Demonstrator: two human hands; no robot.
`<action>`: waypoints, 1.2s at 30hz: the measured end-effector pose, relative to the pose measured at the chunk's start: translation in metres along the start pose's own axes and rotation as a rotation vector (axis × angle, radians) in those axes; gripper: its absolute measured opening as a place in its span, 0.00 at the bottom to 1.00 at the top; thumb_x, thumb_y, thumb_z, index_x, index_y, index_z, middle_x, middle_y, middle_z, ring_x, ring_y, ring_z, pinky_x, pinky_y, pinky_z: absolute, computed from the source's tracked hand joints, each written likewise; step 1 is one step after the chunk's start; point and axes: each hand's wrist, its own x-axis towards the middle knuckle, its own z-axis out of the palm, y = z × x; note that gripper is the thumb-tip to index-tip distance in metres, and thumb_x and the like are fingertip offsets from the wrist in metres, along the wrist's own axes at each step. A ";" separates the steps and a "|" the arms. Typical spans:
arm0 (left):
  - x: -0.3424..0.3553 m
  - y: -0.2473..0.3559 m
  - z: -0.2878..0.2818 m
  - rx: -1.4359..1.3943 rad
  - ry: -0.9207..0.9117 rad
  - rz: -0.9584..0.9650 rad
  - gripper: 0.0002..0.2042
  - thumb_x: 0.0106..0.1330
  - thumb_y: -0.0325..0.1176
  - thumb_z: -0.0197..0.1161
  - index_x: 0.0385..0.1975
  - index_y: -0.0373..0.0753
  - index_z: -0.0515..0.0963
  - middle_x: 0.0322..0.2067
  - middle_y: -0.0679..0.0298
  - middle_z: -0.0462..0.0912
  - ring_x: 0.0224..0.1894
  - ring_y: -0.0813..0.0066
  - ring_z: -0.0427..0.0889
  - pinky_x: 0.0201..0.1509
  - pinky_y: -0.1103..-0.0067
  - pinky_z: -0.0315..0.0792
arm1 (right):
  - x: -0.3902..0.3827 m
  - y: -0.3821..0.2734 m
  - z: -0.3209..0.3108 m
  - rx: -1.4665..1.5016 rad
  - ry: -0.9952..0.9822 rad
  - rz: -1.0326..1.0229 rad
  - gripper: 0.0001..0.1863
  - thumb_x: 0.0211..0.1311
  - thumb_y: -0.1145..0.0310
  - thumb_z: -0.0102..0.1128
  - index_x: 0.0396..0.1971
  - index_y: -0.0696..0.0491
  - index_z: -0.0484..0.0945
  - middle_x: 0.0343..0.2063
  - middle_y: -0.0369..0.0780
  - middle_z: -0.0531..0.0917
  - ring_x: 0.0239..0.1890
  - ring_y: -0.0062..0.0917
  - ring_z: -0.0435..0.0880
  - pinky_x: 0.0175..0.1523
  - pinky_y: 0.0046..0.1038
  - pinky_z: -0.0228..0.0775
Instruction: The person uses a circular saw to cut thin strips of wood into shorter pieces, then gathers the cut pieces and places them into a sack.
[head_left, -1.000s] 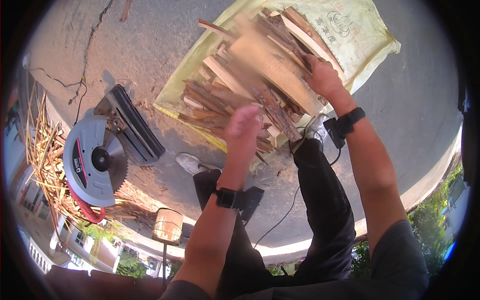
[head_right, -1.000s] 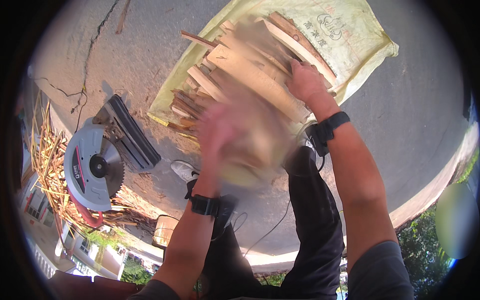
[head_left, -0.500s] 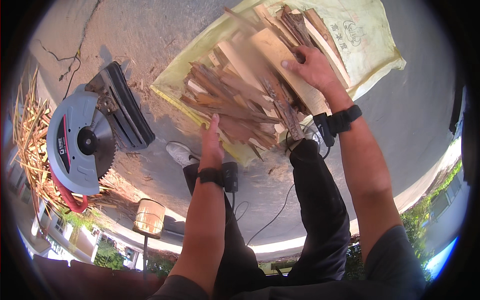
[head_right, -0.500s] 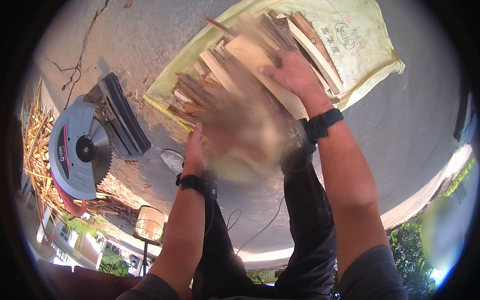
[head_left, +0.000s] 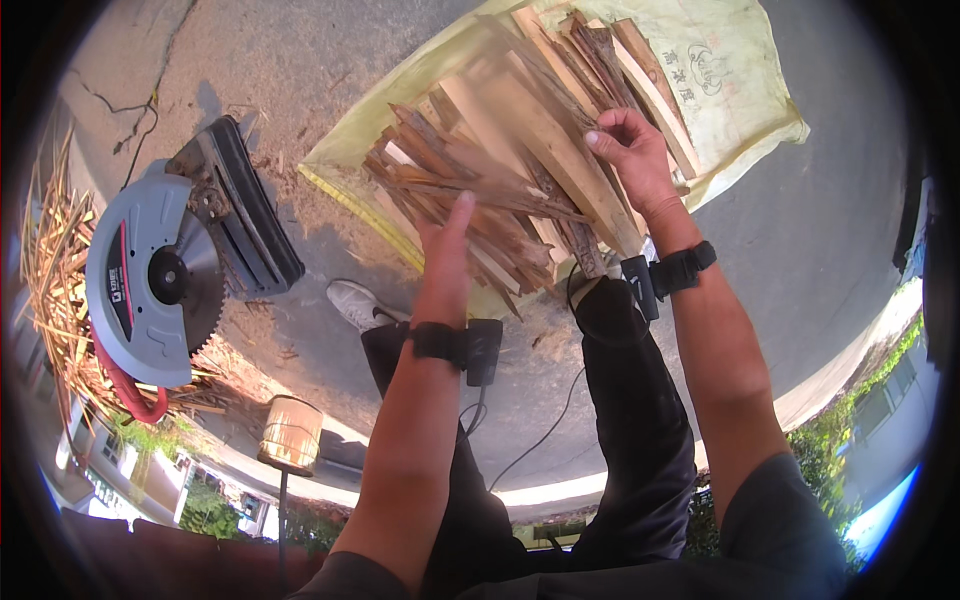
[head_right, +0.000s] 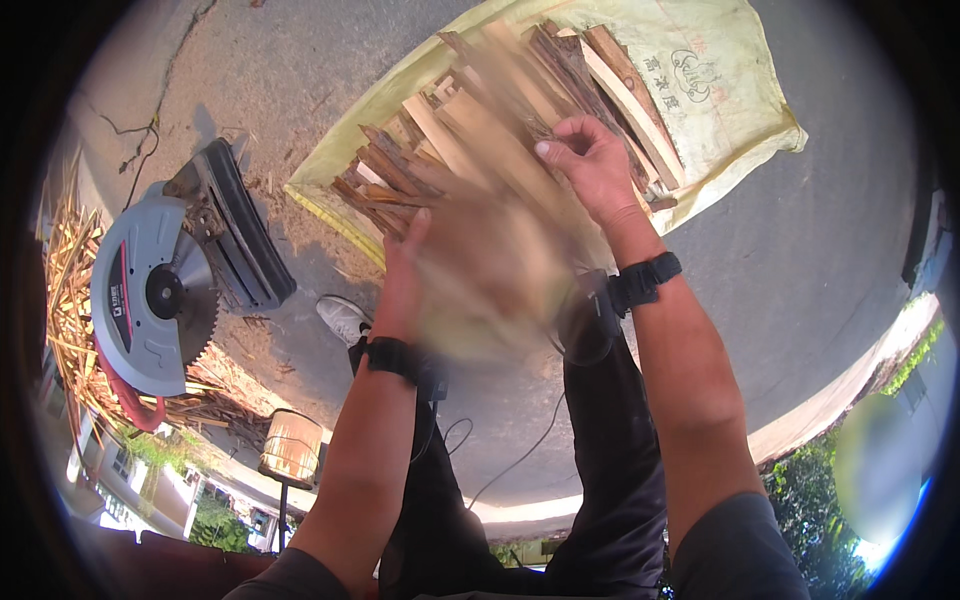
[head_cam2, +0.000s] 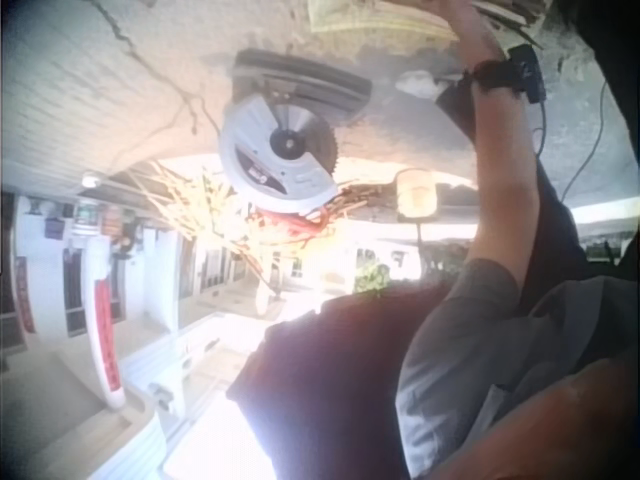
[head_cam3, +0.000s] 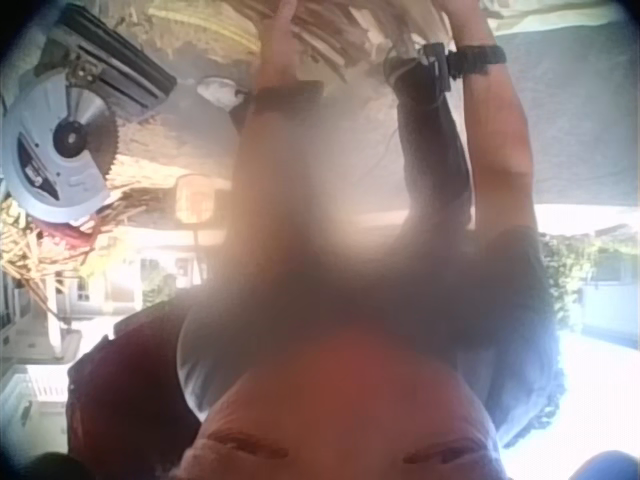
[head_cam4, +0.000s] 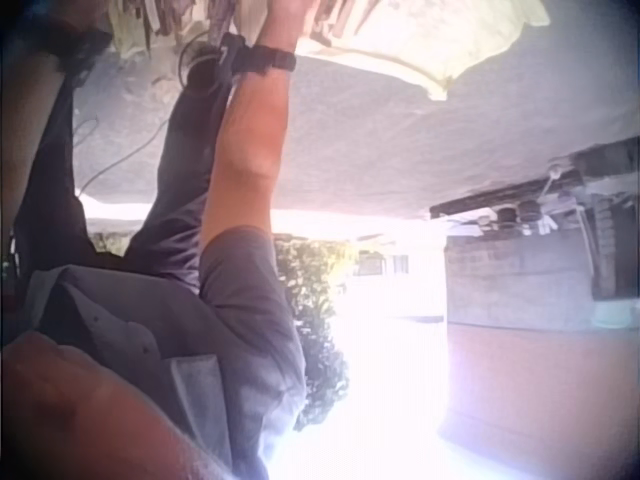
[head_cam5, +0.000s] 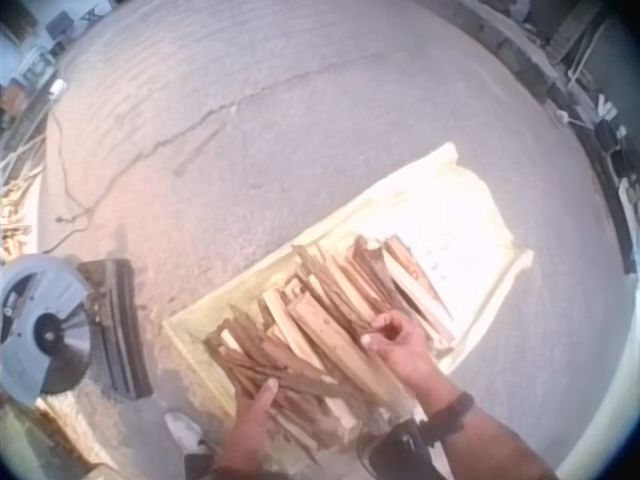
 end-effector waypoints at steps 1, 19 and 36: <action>0.006 -0.003 0.000 -0.001 0.002 0.003 0.34 0.56 0.38 0.65 0.57 0.33 0.55 0.53 0.57 0.66 0.53 0.70 0.66 0.57 0.74 0.60 | -0.003 -0.001 -0.001 0.047 0.030 -0.022 0.14 0.46 0.71 0.68 0.33 0.55 0.74 0.26 0.32 0.76 0.29 0.15 0.72 0.37 0.17 0.67; 0.021 -0.023 0.013 0.269 0.144 0.069 0.34 0.54 0.33 0.66 0.56 0.32 0.53 0.51 0.55 0.67 0.51 0.68 0.68 0.53 0.75 0.64 | -0.077 0.043 -0.082 -0.420 0.131 0.169 0.20 0.56 0.70 0.58 0.51 0.53 0.71 0.43 0.38 0.78 0.43 0.22 0.75 0.47 0.25 0.69; 0.018 -0.023 0.015 0.291 0.111 0.085 0.37 0.51 0.31 0.69 0.56 0.30 0.52 0.54 0.53 0.64 0.54 0.68 0.65 0.58 0.76 0.60 | -0.009 0.093 -0.153 -0.232 0.392 0.492 0.24 0.55 0.59 0.53 0.46 0.61 0.70 0.34 0.40 0.77 0.36 0.22 0.74 0.42 0.28 0.65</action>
